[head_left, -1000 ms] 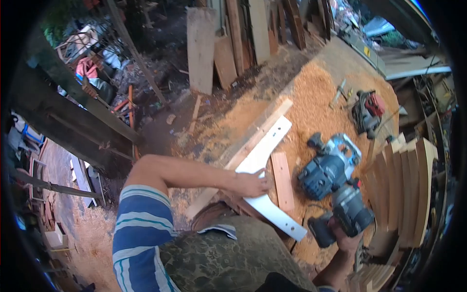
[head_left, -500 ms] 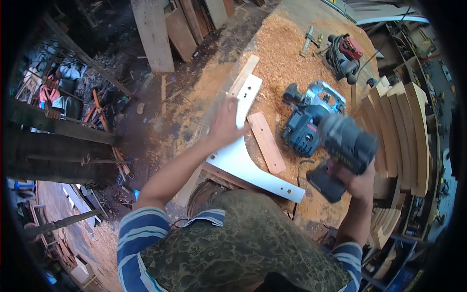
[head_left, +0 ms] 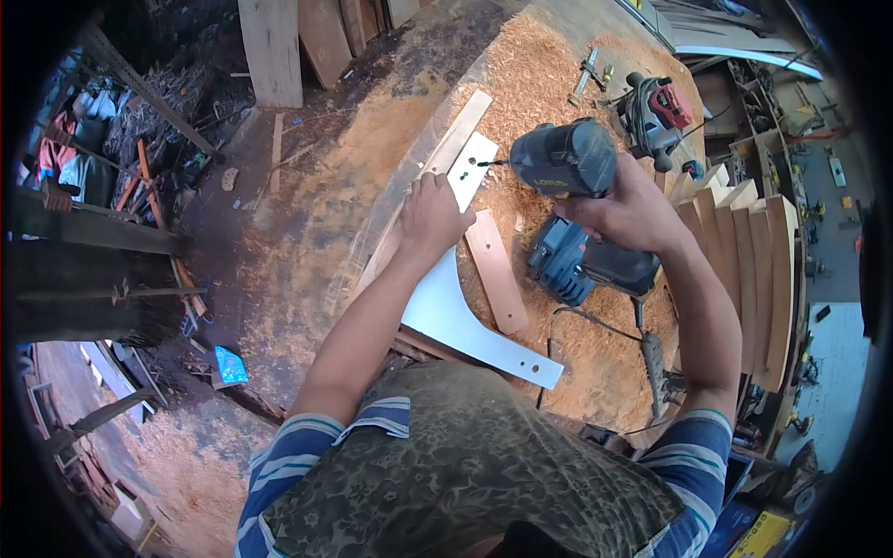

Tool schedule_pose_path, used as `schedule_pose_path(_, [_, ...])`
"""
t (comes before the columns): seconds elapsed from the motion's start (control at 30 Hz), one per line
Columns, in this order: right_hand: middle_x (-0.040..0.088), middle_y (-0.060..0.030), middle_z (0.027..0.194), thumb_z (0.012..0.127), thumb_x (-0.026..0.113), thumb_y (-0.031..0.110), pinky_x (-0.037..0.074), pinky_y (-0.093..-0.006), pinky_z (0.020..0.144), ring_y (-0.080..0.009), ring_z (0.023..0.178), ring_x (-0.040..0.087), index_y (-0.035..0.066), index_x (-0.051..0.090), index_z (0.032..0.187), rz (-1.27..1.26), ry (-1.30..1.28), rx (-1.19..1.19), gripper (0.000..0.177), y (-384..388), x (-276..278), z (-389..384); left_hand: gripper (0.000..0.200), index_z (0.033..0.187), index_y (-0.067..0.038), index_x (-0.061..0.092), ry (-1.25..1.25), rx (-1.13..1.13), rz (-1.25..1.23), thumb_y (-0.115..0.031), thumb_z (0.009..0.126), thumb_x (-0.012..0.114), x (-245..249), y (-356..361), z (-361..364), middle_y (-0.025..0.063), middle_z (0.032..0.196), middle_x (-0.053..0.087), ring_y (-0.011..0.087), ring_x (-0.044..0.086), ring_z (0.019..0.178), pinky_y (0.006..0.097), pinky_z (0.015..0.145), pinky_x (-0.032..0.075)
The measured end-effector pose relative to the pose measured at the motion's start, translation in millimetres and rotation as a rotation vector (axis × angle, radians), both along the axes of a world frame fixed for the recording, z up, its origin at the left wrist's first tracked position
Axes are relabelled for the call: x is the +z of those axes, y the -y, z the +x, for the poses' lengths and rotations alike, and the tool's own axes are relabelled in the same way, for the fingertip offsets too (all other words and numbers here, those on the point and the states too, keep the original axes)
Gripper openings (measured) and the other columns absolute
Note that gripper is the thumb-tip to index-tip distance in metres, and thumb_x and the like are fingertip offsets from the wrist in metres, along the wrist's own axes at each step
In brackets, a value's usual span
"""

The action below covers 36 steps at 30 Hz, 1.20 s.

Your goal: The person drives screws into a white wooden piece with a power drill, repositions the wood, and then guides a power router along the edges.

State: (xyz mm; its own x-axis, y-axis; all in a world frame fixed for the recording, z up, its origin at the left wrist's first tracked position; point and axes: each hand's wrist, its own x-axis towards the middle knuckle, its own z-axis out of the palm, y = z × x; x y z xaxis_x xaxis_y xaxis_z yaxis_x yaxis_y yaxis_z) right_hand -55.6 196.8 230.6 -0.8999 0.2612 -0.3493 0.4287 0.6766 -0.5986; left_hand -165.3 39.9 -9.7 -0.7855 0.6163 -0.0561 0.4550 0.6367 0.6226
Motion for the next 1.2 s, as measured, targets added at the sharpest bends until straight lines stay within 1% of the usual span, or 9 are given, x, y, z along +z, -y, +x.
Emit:
schedule_pose_path(0.27, [0.066, -0.0066, 0.068, 0.080, 0.077, 0.019, 0.050, -0.0337, 0.061, -0.0159, 0.062, 0.063, -0.002, 0.070, 0.098, 0.003, 0.061, -0.056, 0.029, -11.5, -5.0, -3.0, 0.064, 0.119, 0.011, 0.056, 0.002, -0.023, -0.045, -0.030, 0.076, 0.080, 11.7, -2.6, 3.9, 0.0246, 0.119, 0.057, 0.0376, 0.056, 0.118, 0.0456, 0.100, 0.050])
schedule_pose_path(0.47, [0.065, -0.0013, 0.079, 0.083, 0.076, 0.003, 0.045, -0.0254, 0.053, -0.0075, 0.059, 0.056, 0.000, 0.067, 0.112, -0.039, -0.471, -0.059, 0.030, -1.4, 12.7, 43.7, 0.067, 0.123, 0.009, 0.057, 0.044, 0.046, -0.104, -0.034, 0.076, 0.078, 2.2, -4.4, 2.1, 0.0241, 0.123, 0.057, 0.0387, 0.055, 0.120, 0.0484, 0.101, 0.049])
schedule_pose_path(0.53, [0.071, -0.0064, 0.091, 0.082, 0.076, 0.000, 0.047, -0.0247, 0.055, -0.0089, 0.062, 0.058, -0.001, 0.065, 0.119, -0.053, -0.421, -0.220, 0.038, 10.4, 31.2, 78.1, 0.069, 0.124, 0.009, 0.057, 0.018, 0.026, -0.125, -0.036, 0.076, 0.078, 1.2, -6.3, 1.5, 0.0243, 0.124, 0.058, 0.0387, 0.056, 0.120, 0.0485, 0.101, 0.049])
schedule_pose_path(0.6, [0.073, -0.0087, 0.100, 0.079, 0.078, 0.008, 0.053, -0.0277, 0.072, -0.0125, 0.080, 0.065, 0.000, 0.067, 0.118, -0.057, -0.576, -0.433, 0.041, 11.5, 35.7, 123.4, 0.070, 0.124, 0.010, 0.058, 0.038, 0.031, -0.169, -0.036, 0.076, 0.078, 4.5, -7.5, 1.8, 0.0260, 0.124, 0.058, 0.0394, 0.058, 0.119, 0.0474, 0.101, 0.050])
schedule_pose_path(0.67, [0.073, -0.0114, 0.106, 0.080, 0.078, 0.007, 0.053, -0.0291, 0.071, -0.0147, 0.081, 0.065, -0.002, 0.066, 0.119, -0.075, -0.679, -0.676, 0.042, 27.9, 30.9, 181.2, 0.070, 0.124, 0.010, 0.058, 0.032, 0.017, -0.180, -0.036, 0.076, 0.078, 8.3, -7.8, 2.7, 0.0281, 0.124, 0.059, 0.0402, 0.059, 0.117, 0.0464, 0.101, 0.050])
schedule_pose_path(0.7, [0.072, -0.0161, 0.110, 0.082, 0.077, 0.008, 0.053, -0.0310, 0.069, -0.0156, 0.076, 0.065, -0.004, 0.063, 0.125, -0.083, -0.814, -0.572, 0.047, 34.3, 26.7, 202.4, 0.071, 0.124, 0.010, 0.058, 0.014, 0.024, -0.163, -0.037, 0.075, 0.079, 9.0, -7.0, 4.5, 0.0287, 0.123, 0.059, 0.0405, 0.060, 0.117, 0.0464, 0.101, 0.049])
schedule_pose_path(0.8, [0.070, -0.0206, 0.111, 0.086, 0.072, 0.011, 0.054, -0.0306, 0.070, -0.0152, 0.068, 0.062, -0.004, 0.052, 0.138, 0.049, -0.950, -0.681, 0.058, 40.8, -21.5, 289.7, 0.071, 0.124, 0.011, 0.058, -0.005, 0.017, -0.170, -0.036, 0.075, 0.078, 0.7, -8.7, 4.1, 0.0300, 0.123, 0.061, 0.0411, 0.060, 0.117, 0.0464, 0.102, 0.049])
schedule_pose_path(0.93, [0.066, -0.0241, 0.121, 0.091, 0.063, -0.002, 0.056, -0.0324, 0.071, -0.0161, 0.069, 0.063, -0.007, 0.051, 0.135, 0.225, -1.185, -0.929, 0.045, 67.1, -102.5, 347.0, 0.075, 0.124, 0.014, 0.057, -0.025, -0.005, -0.112, -0.037, 0.073, 0.078, -10.2, -4.9, -2.4, 0.0309, 0.125, 0.060, 0.0419, 0.060, 0.117, 0.0453, 0.103, 0.049])
schedule_pose_path(1.2, [0.066, -0.0188, 0.117, 0.090, 0.063, -0.008, 0.058, -0.0306, 0.066, -0.0180, 0.073, 0.066, -0.007, 0.055, 0.124, 0.318, -1.272, -1.292, 0.035, 73.7, -215.7, 345.2, 0.090, 0.131, 0.014, 0.052, -0.084, -0.150, -0.266, -0.046, 0.070, 0.082, -26.8, -8.6, -18.7, 0.0315, 0.133, 0.055, 0.0415, 0.056, 0.125, 0.0454, 0.105, 0.048])
